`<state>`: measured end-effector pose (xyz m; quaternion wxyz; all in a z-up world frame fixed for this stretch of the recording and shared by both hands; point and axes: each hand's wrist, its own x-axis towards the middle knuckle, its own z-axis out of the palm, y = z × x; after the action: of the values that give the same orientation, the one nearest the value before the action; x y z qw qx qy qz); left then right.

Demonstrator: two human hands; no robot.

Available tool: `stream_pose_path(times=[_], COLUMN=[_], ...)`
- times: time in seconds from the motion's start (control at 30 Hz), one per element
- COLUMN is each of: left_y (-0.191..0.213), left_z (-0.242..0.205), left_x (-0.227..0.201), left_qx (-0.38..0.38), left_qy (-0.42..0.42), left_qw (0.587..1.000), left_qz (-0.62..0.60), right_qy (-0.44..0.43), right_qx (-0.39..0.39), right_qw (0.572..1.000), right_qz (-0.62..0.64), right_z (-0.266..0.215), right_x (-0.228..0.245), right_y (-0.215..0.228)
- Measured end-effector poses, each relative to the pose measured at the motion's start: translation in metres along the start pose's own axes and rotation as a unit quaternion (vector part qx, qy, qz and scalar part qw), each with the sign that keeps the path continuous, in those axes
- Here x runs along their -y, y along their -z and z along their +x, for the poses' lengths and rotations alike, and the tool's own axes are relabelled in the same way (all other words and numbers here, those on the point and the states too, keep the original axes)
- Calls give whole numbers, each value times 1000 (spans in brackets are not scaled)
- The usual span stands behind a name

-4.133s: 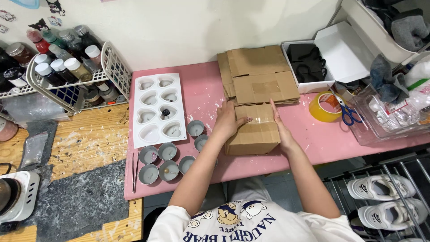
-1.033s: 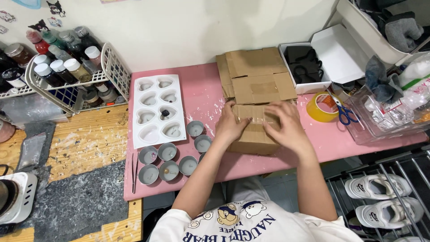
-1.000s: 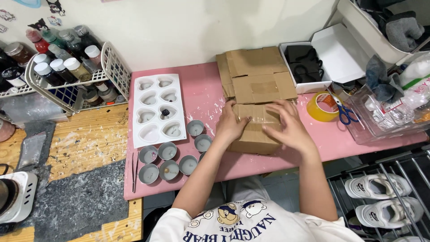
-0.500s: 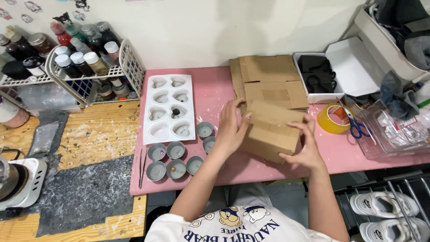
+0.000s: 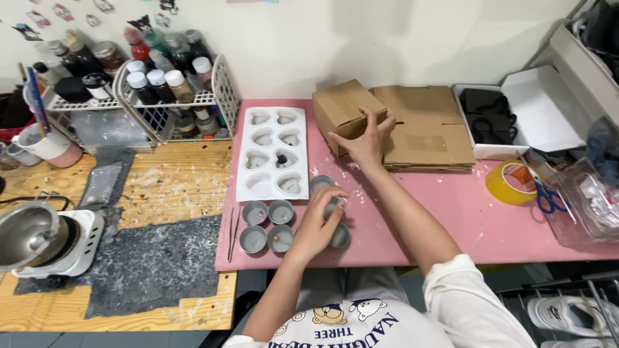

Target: The person arranges metal candle molds on the worktable, folds and assembles cardboard boxes, places a black item into an assembled box, and handles a white silicone mold tray with small dark pieces in its cavities.

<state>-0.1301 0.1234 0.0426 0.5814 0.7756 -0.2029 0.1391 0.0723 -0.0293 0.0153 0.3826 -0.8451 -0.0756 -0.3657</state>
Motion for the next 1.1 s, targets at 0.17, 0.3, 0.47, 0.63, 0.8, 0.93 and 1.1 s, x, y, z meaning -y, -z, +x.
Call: stream_pose_path(times=[0.17,0.3,0.47,0.63,0.8,0.93,1.1], left_y=[15,21,23,20,7,-9,-38], left_z=[-5,-9,-15,-11,-7,0,10], left_x=[-3,1,4,-1,7,16,15], left_qx=[9,4,-2,-9,-11,-16,-10], left_qy=[29,40,34,51,50,23,55], left_qw=[999,999,999,998,999,1000,998], left_qz=[-15,-23,-19,-23,-10,14,12], right_qy=[-12,-1,7,32,34,90,-127], right_qx=[34,51,73,87,126,141,213], right_qw=[996,994,992,987,983,982,968], right_qz=[-77,-100,-107,-132,-131,-91,22], right_z=[-4,-6,4,19,24,25,16], right_x=[8,-2,-20,-27,-25,-27,-47], right_y=[-34,-50,-60,-68,-57,-12,76])
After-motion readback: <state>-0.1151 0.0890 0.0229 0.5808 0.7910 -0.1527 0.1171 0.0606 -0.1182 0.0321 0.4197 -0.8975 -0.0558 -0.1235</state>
